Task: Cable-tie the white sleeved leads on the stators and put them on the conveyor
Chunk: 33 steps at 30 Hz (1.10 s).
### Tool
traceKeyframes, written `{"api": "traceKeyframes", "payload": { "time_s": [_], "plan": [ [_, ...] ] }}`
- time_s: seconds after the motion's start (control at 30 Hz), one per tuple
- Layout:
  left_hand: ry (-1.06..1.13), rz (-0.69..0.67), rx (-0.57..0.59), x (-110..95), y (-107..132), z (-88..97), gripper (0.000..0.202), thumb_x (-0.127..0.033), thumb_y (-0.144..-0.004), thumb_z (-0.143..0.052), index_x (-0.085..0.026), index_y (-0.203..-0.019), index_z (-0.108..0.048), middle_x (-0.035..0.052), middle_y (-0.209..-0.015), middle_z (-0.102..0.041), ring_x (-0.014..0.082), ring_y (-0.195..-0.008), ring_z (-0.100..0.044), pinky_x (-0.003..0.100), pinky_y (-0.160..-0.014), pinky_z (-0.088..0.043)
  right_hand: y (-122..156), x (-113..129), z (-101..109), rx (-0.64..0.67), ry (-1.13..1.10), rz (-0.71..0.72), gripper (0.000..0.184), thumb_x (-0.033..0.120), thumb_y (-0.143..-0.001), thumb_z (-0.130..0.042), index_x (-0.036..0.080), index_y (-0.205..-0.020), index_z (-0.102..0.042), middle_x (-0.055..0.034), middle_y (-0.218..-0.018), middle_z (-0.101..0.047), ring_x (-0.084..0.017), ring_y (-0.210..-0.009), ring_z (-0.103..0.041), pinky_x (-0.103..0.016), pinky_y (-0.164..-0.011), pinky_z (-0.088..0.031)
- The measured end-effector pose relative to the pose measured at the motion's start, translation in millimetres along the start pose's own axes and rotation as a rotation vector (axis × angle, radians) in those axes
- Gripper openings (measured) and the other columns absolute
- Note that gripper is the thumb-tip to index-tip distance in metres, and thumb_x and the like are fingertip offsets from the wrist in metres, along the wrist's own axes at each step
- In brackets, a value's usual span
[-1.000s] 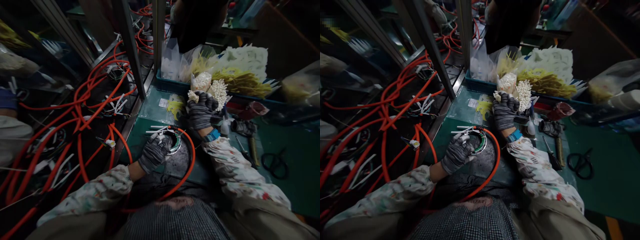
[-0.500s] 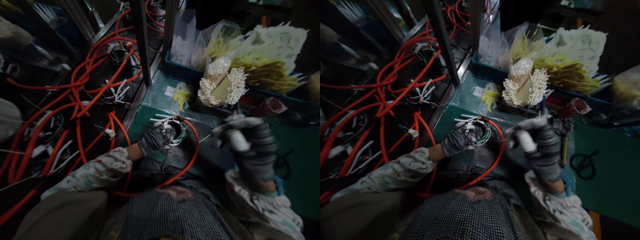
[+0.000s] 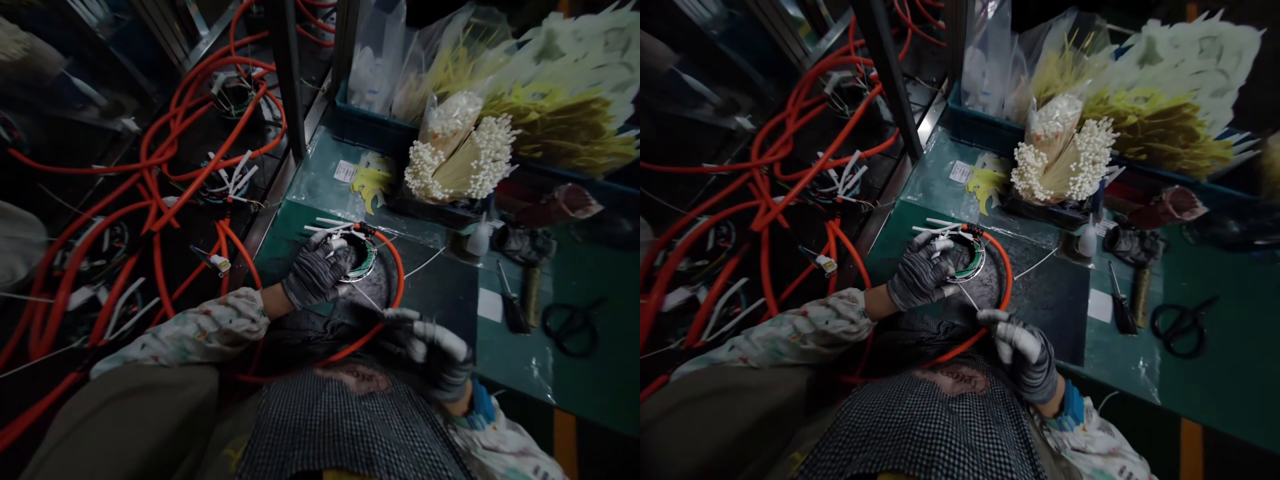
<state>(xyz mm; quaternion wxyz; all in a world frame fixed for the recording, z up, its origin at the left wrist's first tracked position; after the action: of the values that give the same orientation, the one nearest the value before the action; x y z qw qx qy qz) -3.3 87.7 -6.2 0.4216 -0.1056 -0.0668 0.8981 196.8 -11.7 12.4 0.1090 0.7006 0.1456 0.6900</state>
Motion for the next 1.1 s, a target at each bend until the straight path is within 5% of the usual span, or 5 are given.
{"api": "traceKeyframes", "payload": {
  "time_s": [0.13, 0.33, 0.63, 0.83, 1.1],
  "plan": [
    [0.003, 0.019, 0.019, 1, 1, -1.2, 0.038, -0.053, -0.107, -0.056, -0.025, -0.118, -0.078, 0.0102, -0.128, -0.079, 0.0349, -0.142, -0.063, 0.065, -0.130, -0.040, 6, -11, -2, 0.042, -0.019, -0.103, 0.045, 0.057, -0.090, -0.071, 0.028, -0.055, -0.069, 0.0001, -0.046, -0.052, -0.026, -0.057, -0.068, -0.055, -0.087, -0.070],
    [0.034, 0.015, 0.041, 1, 0, -3.3, 0.039, -0.054, -0.106, -0.056, -0.025, -0.119, -0.079, 0.0121, -0.133, -0.078, 0.0353, -0.144, -0.062, 0.066, -0.130, -0.039, 14, -24, -1, 0.050, 0.012, -0.178, 0.046, 0.061, -0.089, -0.072, 0.020, -0.101, -0.089, 0.0022, -0.045, -0.052, -0.023, -0.042, -0.058, -0.050, -0.063, -0.068],
    [0.042, -0.038, -0.033, 4, 4, -3.9, 0.036, -0.054, -0.105, -0.060, -0.025, -0.117, -0.076, 0.0074, -0.139, -0.077, 0.0312, -0.145, -0.062, 0.064, -0.131, -0.039, -31, -12, -17, -0.016, 0.531, 0.315, 0.028, 0.053, -0.093, -0.073, 0.034, -0.111, -0.084, -0.0071, -0.105, -0.086, -0.032, -0.097, -0.082, -0.050, -0.088, -0.069],
    [0.140, -0.050, -0.103, 8, 5, -6.2, 0.026, -0.048, -0.102, -0.071, -0.029, -0.117, -0.080, 0.0038, -0.129, -0.081, 0.0286, -0.143, -0.063, 0.060, -0.134, -0.035, -92, 13, -29, -0.108, 0.712, 0.429, 0.034, 0.047, -0.096, -0.072, 0.027, -0.122, -0.082, -0.0107, -0.101, -0.087, -0.031, -0.085, -0.081, -0.046, -0.081, -0.067],
    [0.114, -0.052, -0.249, 9, 6, -2.1, 0.029, -0.054, -0.102, -0.070, -0.029, -0.113, -0.080, 0.0043, -0.131, -0.080, 0.0250, -0.138, -0.066, 0.053, -0.133, -0.039, -108, 36, -31, 0.124, 0.351, 0.371, 0.024, 0.043, -0.099, -0.069, 0.025, -0.105, -0.085, -0.0044, -0.101, -0.087, -0.025, -0.091, -0.081, -0.042, -0.087, -0.068]
  ]
}}
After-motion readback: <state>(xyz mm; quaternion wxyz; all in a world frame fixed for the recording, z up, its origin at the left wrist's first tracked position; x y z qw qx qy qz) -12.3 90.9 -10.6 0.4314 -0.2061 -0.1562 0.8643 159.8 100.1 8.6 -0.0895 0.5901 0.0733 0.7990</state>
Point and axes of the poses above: each hand's wrist, its own y-axis away from the middle knuckle, its own z-axis out of the back of the hand, x = y × z, the point moved 6 cm from there along -y, towards the middle knuckle
